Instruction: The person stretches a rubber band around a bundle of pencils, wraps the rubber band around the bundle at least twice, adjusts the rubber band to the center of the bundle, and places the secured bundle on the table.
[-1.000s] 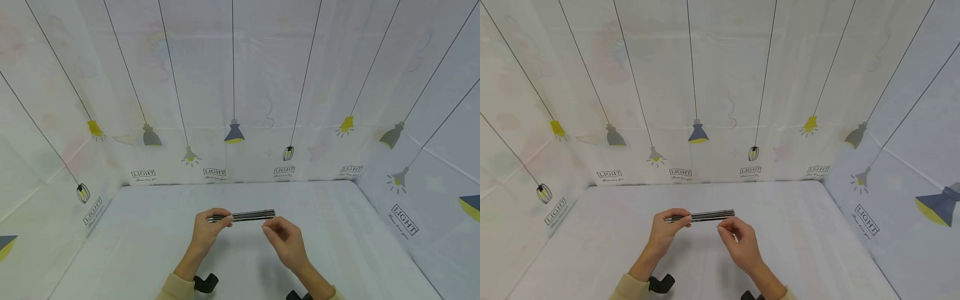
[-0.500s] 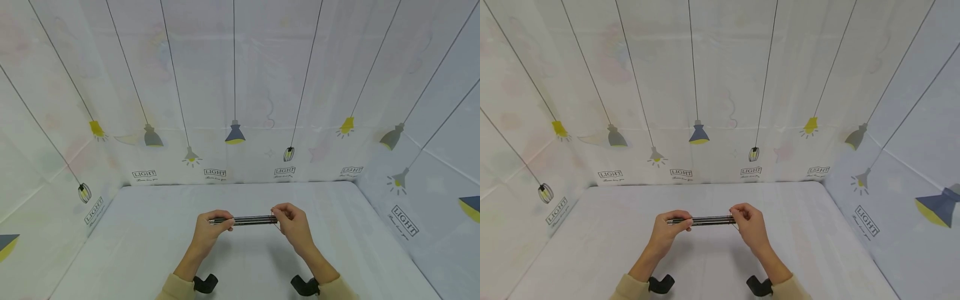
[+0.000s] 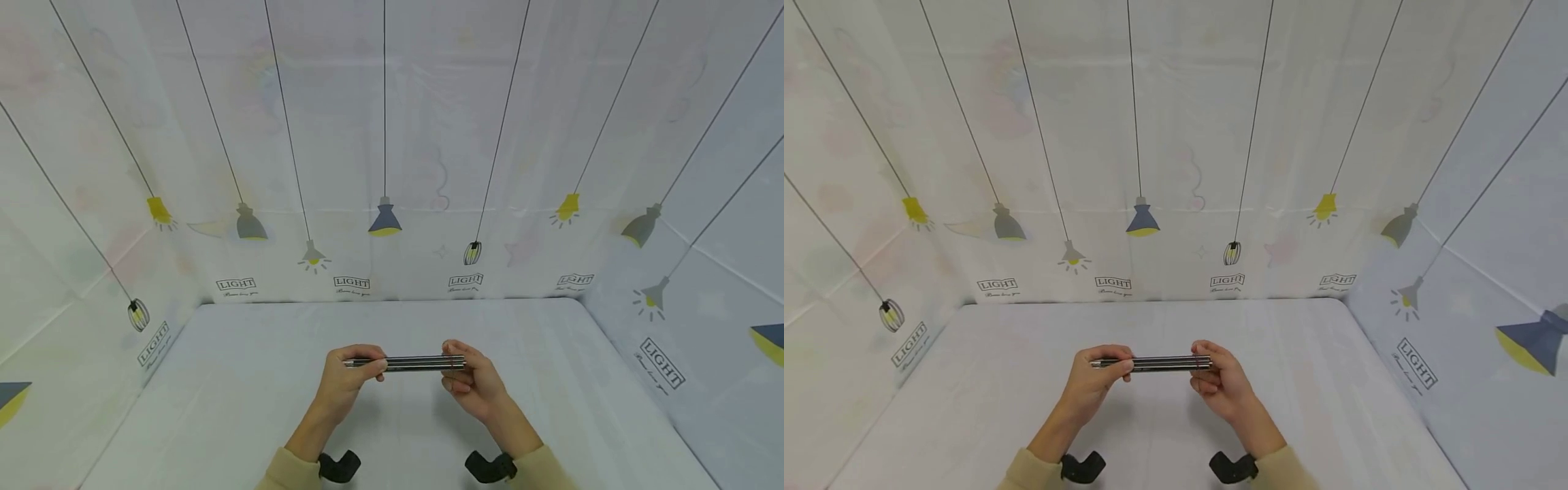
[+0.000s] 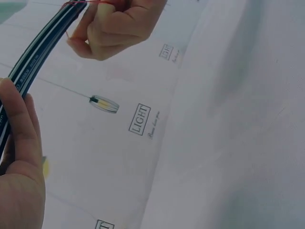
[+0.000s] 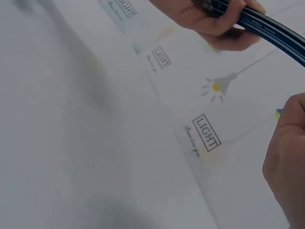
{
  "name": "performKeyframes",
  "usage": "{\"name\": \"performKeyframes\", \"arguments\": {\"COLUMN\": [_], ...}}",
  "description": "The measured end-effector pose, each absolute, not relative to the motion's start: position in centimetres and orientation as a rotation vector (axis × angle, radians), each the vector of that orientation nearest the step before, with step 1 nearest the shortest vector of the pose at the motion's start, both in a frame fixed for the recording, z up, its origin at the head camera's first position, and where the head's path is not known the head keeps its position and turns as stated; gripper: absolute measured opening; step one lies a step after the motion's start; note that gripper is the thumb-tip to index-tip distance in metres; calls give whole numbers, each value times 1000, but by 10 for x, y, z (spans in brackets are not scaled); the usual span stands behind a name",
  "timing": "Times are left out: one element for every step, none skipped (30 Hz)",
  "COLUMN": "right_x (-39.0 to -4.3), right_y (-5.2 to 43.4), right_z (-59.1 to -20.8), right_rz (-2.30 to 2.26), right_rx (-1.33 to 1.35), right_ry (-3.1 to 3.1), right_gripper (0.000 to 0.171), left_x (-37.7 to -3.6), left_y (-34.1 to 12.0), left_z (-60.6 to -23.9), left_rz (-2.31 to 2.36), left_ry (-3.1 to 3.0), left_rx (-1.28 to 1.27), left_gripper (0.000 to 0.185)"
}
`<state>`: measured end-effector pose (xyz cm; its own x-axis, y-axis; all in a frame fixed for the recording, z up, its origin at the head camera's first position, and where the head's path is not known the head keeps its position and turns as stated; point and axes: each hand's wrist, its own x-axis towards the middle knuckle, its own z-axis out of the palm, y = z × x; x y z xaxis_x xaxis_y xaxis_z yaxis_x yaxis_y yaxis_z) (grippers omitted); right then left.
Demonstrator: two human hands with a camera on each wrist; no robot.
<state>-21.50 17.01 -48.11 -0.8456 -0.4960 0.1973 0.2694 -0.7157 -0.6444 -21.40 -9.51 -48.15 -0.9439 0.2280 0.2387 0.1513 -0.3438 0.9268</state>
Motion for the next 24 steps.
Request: {"name": "performKeyframes", "arguments": {"right_x": [-215,-214,-212,-210,-208,-205,-202,-200,-197,-195,-194,-192,-191,-189,-188,-186,-185,-182,-180,-179,-177,-176,-175,-175], "right_y": [167,163,158,153,149,145,141,138,136,134,133,132,132,132,132,131,131,131,131,131,132,132,132,133], "right_z": [-484,-487,-489,-491,-492,-492,-492,-491,-490,-490,-489,-489,-488,-488,-487,-486,-485,-483,-482,-481,-480,-479,-478,-477], "right_rz": [-2519,-2515,-2518,-2532,-2555,-2588,-2625,-2660,-2691,-2723,-2750,-2767,-2783,-2794,-2802,-2807,-2806,-2803,-2783,-2748,-2693,-2632,-2559,-2468], "right_rx": [-526,-538,-538,-527,-505,-468,-420,-371,-335,-304,-276,-250,-226,-212,-206,-193,-190,-204,-252,-329,-437,-568,-708,-852], "right_ry": [768,682,621,590,578,592,619,669,744,839,944,1054,1155,1260,1369,1471,1547,1627,1761,1915,2082,2241,2401,2571], "right_gripper": [39,43,46,47,46,42,39,36,33,30,29,29,29,30,27,25,23,20,17,14,11,10,11,14], "left_x": [-214,-214,-213,-213,-213,-213,-213,-214,-214,-214,-214,-214,-215,-215,-216,-216,-216,-217,-217,-217,-217,-217,-216,-216], "left_y": [-94,-93,-92,-91,-90,-89,-89,-89,-89,-89,-90,-90,-91,-91,-91,-92,-92,-93,-93,-94,-94,-94,-95,-95], "left_z": [-481,-481,-481,-481,-482,-482,-482,-482,-482,-483,-483,-483,-483,-484,-484,-484,-484,-484,-484,-483,-482,-482,-481,-480], "left_rz": [2492,2498,2503,2508,2521,2538,2555,2569,2580,2591,2599,2602,2602,2601,2601,2605,2606,2606,2604,2597,2588,2579,2567,2557], "left_ry": [1770,1773,1779,1790,1810,1827,1842,1856,1871,1886,1902,1910,1920,1937,1953,1968,1981,1991,1996,2001,2007,2010,2013,2015], "left_rx": [515,514,517,515,504,491,473,460,449,440,438,439,439,434,423,409,389,372,363,360,362,366,369,372], "left_gripper": [16,16,17,19,20,22,23,24,25,25,25,25,25,24,24,23,23,22,22,22,23,24,25,25]}}
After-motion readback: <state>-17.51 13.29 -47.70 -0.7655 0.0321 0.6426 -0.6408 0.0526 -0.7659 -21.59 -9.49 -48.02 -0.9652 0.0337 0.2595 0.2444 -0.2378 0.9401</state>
